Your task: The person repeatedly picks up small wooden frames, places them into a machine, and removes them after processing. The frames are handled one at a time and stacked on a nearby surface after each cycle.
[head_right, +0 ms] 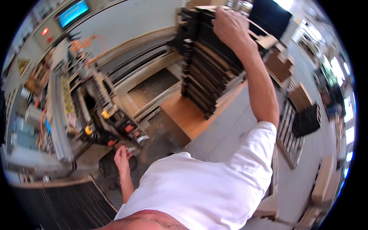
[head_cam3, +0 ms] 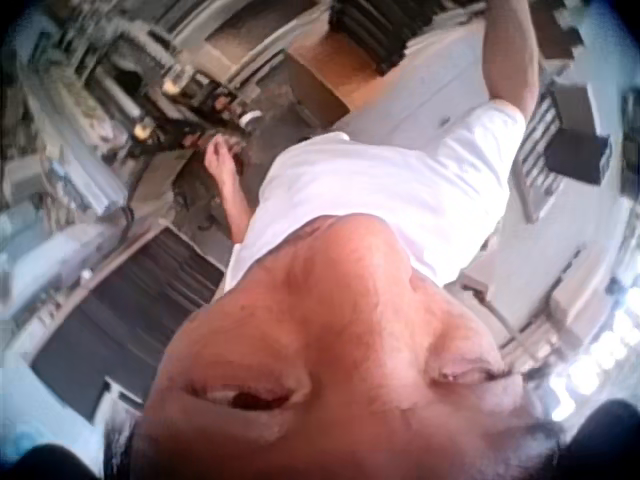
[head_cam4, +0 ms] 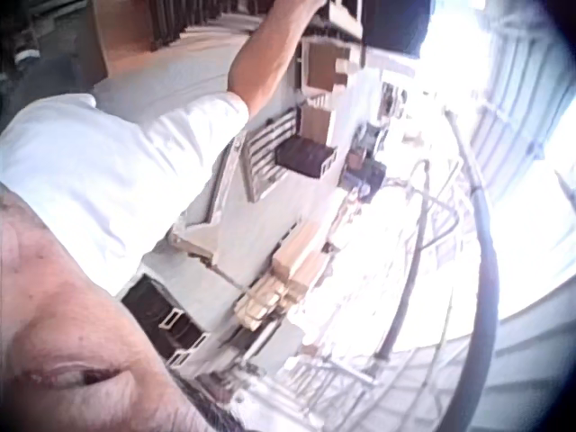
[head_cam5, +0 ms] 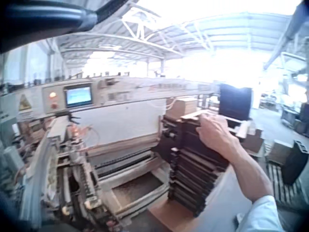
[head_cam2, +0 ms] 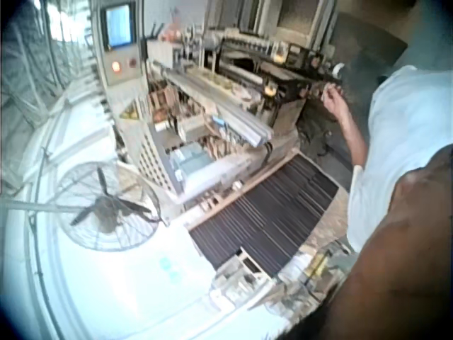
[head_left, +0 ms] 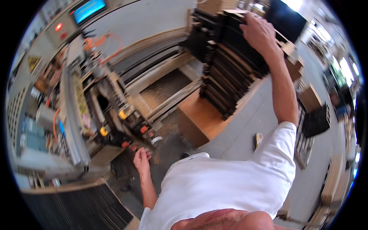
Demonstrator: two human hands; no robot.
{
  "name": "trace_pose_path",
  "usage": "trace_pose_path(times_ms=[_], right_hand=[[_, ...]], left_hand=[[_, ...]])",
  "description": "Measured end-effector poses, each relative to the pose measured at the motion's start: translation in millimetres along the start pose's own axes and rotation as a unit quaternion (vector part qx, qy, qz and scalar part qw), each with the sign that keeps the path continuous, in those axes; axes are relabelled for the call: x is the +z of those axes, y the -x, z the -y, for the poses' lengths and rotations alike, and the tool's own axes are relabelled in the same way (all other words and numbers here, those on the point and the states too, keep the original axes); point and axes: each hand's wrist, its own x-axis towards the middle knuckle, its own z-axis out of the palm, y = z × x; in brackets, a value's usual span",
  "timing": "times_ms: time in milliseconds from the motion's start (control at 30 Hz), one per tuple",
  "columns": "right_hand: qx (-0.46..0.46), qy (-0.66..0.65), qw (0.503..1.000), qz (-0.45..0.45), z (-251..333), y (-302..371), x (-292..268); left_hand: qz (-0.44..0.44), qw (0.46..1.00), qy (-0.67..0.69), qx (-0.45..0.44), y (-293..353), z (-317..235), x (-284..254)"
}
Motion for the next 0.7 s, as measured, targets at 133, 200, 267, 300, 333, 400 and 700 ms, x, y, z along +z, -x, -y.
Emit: trace_pose_path(times_ms=[133,200,267,300,333,400,700], right_hand=[[-0.018,-0.095,0.995,-0.036,-12.4,17.2,-10.6],[-0.016,-0.127,0.99,-0.062,-10.7,15.5,-9.2],[-0.028,-0.175,0.98,-0.089,-11.1,11.2,-7.8],[-0.037,-0.202,0.973,-0.103,-10.6,7.8,-5.6],[-0.078,-0.239,0.952,-0.172,-2.3,5.4,-1.8],[-0.081,-0.275,0.949,-0.132,16.8,5.7,-13.3],[-0.283,-0.386,0.87,-0.114,146.8,32.4,-21.4]], left_hand=[[0.05,0.998,0.03,-0.024,-24.8,-8.6,38.8],[0.072,0.997,0.024,-0.027,-37.1,-10.6,51.0],[0.085,0.996,0.012,-0.031,-43.8,-18.2,66.1],[0.087,0.996,0.006,-0.031,-46.9,-24.4,71.8],[0.081,0.996,0.001,-0.027,-48.3,-28.5,70.6],[0.068,0.998,-0.002,-0.016,-62.5,-35.1,64.6],[-0.071,0.991,0.054,0.098,-164.3,-113.8,0.1]])
